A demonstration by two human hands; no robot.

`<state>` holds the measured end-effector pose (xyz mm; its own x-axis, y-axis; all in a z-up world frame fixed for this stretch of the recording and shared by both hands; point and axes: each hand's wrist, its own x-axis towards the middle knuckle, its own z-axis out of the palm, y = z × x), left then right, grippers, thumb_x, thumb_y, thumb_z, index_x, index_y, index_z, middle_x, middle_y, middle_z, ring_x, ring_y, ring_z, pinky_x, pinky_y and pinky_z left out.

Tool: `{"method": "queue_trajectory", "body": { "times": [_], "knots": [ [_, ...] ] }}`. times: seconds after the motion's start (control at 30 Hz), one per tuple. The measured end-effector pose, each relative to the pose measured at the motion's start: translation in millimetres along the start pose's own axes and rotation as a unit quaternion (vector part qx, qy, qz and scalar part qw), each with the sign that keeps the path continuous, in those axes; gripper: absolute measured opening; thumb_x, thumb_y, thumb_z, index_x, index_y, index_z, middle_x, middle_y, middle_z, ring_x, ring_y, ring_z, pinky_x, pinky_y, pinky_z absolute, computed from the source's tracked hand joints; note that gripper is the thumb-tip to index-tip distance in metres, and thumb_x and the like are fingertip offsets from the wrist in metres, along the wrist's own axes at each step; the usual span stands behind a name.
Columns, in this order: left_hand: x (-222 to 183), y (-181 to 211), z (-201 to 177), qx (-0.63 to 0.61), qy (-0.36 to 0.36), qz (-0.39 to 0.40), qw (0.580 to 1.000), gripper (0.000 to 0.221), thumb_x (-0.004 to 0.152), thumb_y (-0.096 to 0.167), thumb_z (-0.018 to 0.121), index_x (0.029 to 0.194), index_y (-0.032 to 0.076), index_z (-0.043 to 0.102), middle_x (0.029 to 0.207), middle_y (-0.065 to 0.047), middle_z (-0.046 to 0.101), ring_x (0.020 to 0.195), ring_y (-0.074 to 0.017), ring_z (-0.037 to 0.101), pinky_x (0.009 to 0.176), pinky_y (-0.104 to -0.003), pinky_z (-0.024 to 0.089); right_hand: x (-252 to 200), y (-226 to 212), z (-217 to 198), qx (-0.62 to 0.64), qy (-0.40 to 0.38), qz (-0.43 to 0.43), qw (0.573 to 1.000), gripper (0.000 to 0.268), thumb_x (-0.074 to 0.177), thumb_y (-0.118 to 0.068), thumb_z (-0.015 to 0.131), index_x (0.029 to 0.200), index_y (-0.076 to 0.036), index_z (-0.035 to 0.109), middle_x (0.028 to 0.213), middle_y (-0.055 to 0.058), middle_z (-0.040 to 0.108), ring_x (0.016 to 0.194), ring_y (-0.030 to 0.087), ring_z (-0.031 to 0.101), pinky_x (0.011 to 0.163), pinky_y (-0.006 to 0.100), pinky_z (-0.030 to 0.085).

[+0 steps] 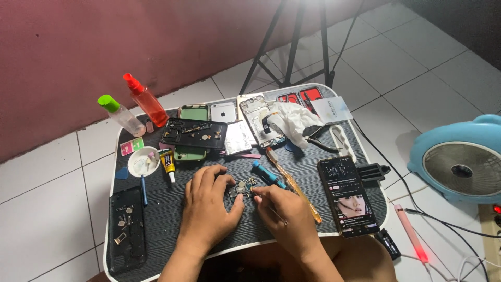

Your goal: Using a precision tool to scrape or clean components on a mobile phone motherboard

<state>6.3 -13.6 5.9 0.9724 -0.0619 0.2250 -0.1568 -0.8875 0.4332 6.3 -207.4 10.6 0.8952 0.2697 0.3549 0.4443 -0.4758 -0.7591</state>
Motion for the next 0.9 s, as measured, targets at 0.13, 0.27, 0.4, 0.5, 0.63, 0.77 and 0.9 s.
{"method": "queue_trajectory", "body": {
  "times": [0.13,0.27,0.4,0.5,0.63,0.77,0.9],
  "knots": [
    [-0.2,-1.2,1.2,-0.012,0.015,0.009,1.000,0.030,0.080,0.037,0.066,0.102,0.016,0.067,0.127,-0.007,0.059,0.128,-0.0302,0.049,0.106,-0.051,0.037,2.1,-2.1,-0.6,-0.005,0.006,-0.004,1.000,0.005,0.093,-0.015,0.068,0.097,-0.012,0.070,0.086,-0.003,0.081,0.069,0.014,0.074,0.060,0.029,0.054],
    [0.5,-0.9,-0.6,0.002,-0.011,-0.003,1.000,0.032,0.082,0.040,0.065,0.104,0.017,0.068,0.129,-0.006,0.059,0.129,-0.0290,0.048,0.106,-0.052,0.037,1.5,-1.1,-0.5,-0.009,0.001,0.002,1.000,0.004,0.093,-0.015,0.069,0.094,-0.011,0.068,0.089,-0.002,0.079,0.070,0.015,0.075,0.058,0.028,0.055],
    [-0.8,-1.9,1.7,0.004,-0.005,-0.001,1.000,0.033,0.082,0.040,0.065,0.105,0.017,0.068,0.129,-0.006,0.059,0.129,-0.0294,0.049,0.106,-0.052,0.037,2.2,-3.4,-1.5,-0.006,0.006,-0.010,1.000,0.003,0.092,-0.013,0.069,0.093,-0.011,0.067,0.095,0.000,0.083,0.070,0.014,0.076,0.057,0.028,0.056],
    [0.0,-1.7,0.4,0.005,-0.010,0.000,1.000,0.032,0.082,0.039,0.067,0.104,0.017,0.068,0.129,-0.007,0.059,0.129,-0.0295,0.049,0.106,-0.053,0.037,2.1,-3.6,-1.0,-0.011,0.000,0.013,1.000,0.008,0.093,-0.016,0.069,0.100,-0.013,0.071,0.088,-0.003,0.082,0.068,0.015,0.074,0.057,0.029,0.055],
    [-0.4,-5.6,6.1,0.005,0.020,0.011,1.000,0.034,0.080,0.041,0.068,0.105,0.018,0.070,0.129,-0.007,0.061,0.128,-0.0296,0.051,0.105,-0.053,0.039,0.9,1.2,2.0,-0.043,0.016,-0.015,0.999,0.011,0.090,-0.015,0.073,0.101,-0.015,0.073,0.076,-0.002,0.076,0.065,0.017,0.072,0.060,0.031,0.054],
    [1.8,-5.5,7.2,-0.005,-0.015,-0.013,1.000,0.037,0.082,0.044,0.065,0.109,0.019,0.070,0.133,-0.004,0.059,0.134,-0.0275,0.047,0.109,-0.052,0.035,3.2,-0.7,-1.8,-0.033,0.002,-0.014,0.999,0.012,0.091,-0.013,0.072,0.104,-0.012,0.073,0.081,0.000,0.079,0.066,0.015,0.073,0.059,0.029,0.056],
    [0.6,-7.1,6.5,-0.002,-0.012,-0.008,1.000,0.037,0.083,0.046,0.066,0.109,0.020,0.070,0.133,-0.004,0.059,0.133,-0.0273,0.047,0.108,-0.052,0.036,2.8,-4.6,-0.3,-0.016,0.010,-0.002,1.000,0.015,0.091,-0.012,0.072,0.105,-0.011,0.074,0.077,-0.001,0.076,0.063,0.013,0.069,0.055,0.027,0.053]
  ]
}}
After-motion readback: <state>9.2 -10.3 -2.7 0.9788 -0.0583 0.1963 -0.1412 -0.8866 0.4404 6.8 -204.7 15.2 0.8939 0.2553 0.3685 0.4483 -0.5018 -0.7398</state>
